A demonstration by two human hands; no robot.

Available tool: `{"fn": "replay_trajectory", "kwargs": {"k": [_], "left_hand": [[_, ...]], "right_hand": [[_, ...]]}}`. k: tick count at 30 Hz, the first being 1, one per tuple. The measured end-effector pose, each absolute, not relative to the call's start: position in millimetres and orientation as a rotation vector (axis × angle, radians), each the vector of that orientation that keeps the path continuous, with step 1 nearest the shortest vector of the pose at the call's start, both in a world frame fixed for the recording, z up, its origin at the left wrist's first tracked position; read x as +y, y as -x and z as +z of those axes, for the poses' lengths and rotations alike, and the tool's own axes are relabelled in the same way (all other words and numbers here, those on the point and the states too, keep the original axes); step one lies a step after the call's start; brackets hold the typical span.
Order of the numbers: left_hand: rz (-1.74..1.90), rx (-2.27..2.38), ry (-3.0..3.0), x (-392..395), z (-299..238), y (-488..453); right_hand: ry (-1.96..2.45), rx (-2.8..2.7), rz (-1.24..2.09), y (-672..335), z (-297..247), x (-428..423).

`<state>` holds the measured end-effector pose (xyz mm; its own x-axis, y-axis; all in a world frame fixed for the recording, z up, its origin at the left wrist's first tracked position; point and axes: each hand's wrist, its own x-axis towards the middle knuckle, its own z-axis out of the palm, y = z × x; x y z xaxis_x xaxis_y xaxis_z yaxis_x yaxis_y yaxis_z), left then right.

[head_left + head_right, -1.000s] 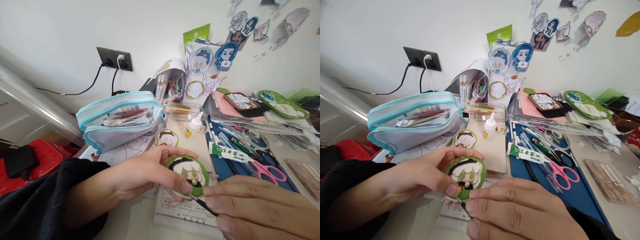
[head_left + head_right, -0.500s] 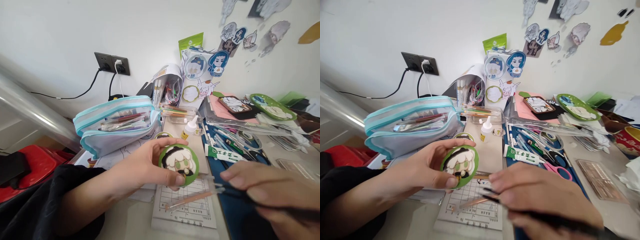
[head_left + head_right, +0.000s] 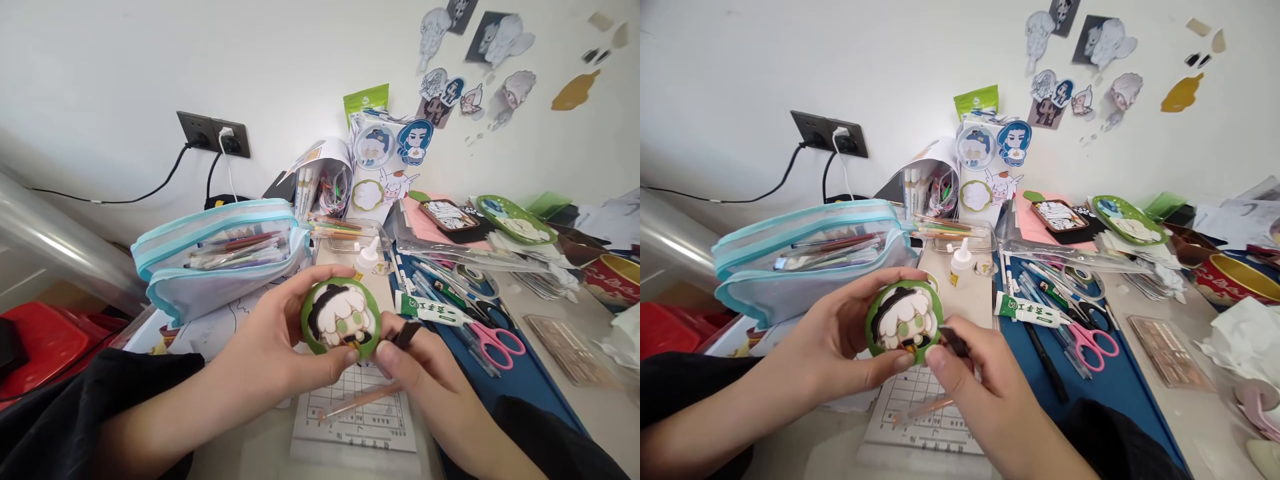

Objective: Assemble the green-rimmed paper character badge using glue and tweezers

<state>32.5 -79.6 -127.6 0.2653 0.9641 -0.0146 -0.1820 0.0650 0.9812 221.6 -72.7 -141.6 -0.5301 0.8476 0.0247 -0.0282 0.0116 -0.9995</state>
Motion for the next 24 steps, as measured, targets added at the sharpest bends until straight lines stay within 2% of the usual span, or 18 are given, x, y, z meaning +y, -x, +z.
{"fn": "replay_trajectory", "kwargs": {"k": [3, 13, 24], "left_hand": [[1.071, 0.902, -1.157, -81.2, -127.7, -33.2], [1.03, 0.828, -1.163, -76.4, -128.9, -33.9], [1.029, 0.824, -1.088, -78.7, -131.7, -34.0]], "right_hand": [[0.88, -1.583, 1.692, -220.9, -141.8, -73.8], [0.902, -1.493, 1.582, -216.9, -149.6, -79.5], [0.872, -1.452, 1.632, -216.7, -151.8, -78.9]]}}
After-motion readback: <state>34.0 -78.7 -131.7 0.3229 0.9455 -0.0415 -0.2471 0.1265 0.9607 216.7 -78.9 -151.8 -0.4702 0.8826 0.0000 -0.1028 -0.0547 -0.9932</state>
